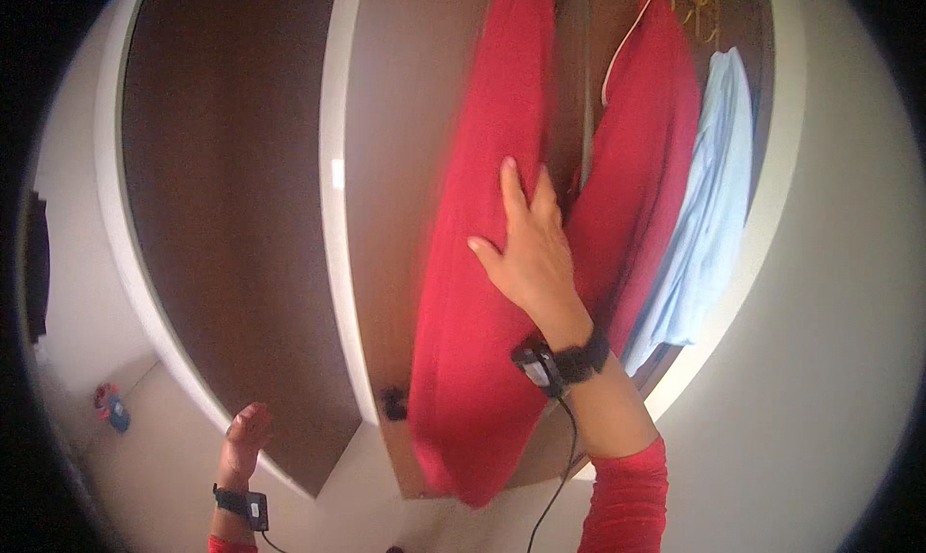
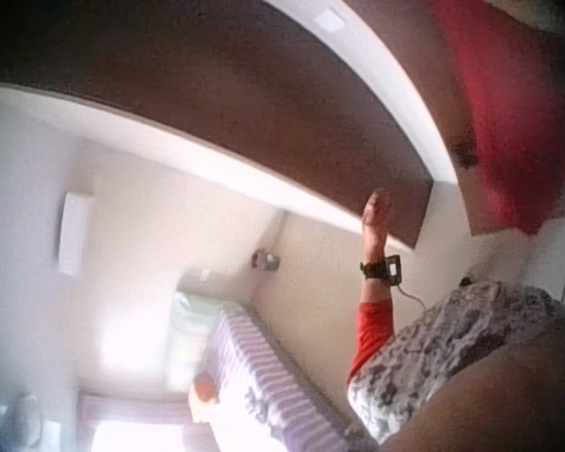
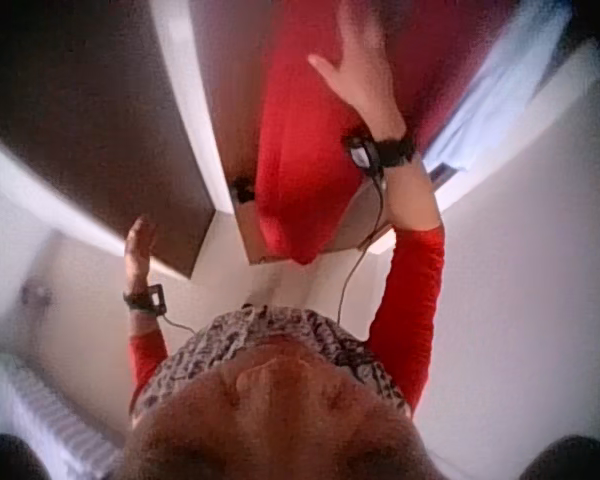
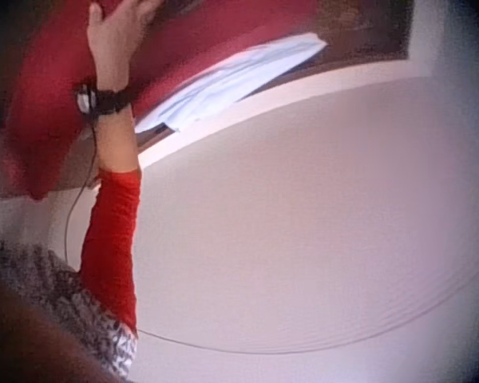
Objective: The person folds an orange duvet on a bed, then picks up a purple pillow and places it at the head of the bed. They then pick up a red garment and a white garment, hang them on a door hook, and smooth the bedsheet.
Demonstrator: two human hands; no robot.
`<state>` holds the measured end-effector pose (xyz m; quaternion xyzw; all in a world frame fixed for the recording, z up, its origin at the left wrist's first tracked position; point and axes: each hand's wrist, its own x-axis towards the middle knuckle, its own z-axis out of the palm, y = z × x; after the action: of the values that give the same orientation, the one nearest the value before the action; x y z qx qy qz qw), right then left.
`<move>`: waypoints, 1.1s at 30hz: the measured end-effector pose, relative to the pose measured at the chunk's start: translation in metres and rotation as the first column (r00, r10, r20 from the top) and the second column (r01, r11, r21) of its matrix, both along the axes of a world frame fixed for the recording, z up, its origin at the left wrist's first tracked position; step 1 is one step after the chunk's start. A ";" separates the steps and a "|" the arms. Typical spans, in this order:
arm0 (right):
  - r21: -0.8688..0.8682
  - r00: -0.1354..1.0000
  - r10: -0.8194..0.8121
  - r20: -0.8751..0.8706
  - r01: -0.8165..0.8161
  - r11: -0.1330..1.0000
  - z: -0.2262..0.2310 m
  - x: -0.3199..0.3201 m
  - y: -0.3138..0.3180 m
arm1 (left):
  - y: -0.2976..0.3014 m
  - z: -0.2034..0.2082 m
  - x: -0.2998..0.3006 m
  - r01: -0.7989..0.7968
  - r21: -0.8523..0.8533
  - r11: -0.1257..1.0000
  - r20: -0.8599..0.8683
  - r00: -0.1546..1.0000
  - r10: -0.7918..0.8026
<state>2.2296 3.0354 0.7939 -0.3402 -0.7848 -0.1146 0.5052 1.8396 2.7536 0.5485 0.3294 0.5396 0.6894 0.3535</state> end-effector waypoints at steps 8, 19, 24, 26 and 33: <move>-0.244 0.932 -0.164 0.323 0.249 0.937 -0.133 0.084 0.035 | -0.009 0.040 0.053 -0.280 -0.041 0.959 -0.023 0.960 0.279; -0.800 0.794 0.533 0.291 -0.103 0.591 -0.226 0.022 0.223 | 0.013 0.098 0.123 -0.841 -0.074 0.536 -0.043 0.540 0.841; -0.894 0.560 0.827 0.049 -0.344 0.286 -0.218 -0.076 0.281 | -0.004 0.114 0.131 -0.975 -0.177 0.134 -0.541 0.210 0.814; -0.923 0.457 0.889 0.034 -0.327 0.204 -0.195 -0.107 0.307 | 0.000 0.119 0.142 -0.991 -0.128 -0.029 -0.888 0.101 0.448; -0.941 0.169 0.964 0.207 -0.234 0.244 -0.096 -0.276 0.424 | 0.074 0.059 0.144 -0.935 -0.229 -0.272 -0.831 0.043 0.555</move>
<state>1.9536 3.4592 0.6980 -0.0114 -0.9393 0.3248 -0.1103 1.9833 2.8277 0.6079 -0.1823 0.9065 0.3105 -0.2204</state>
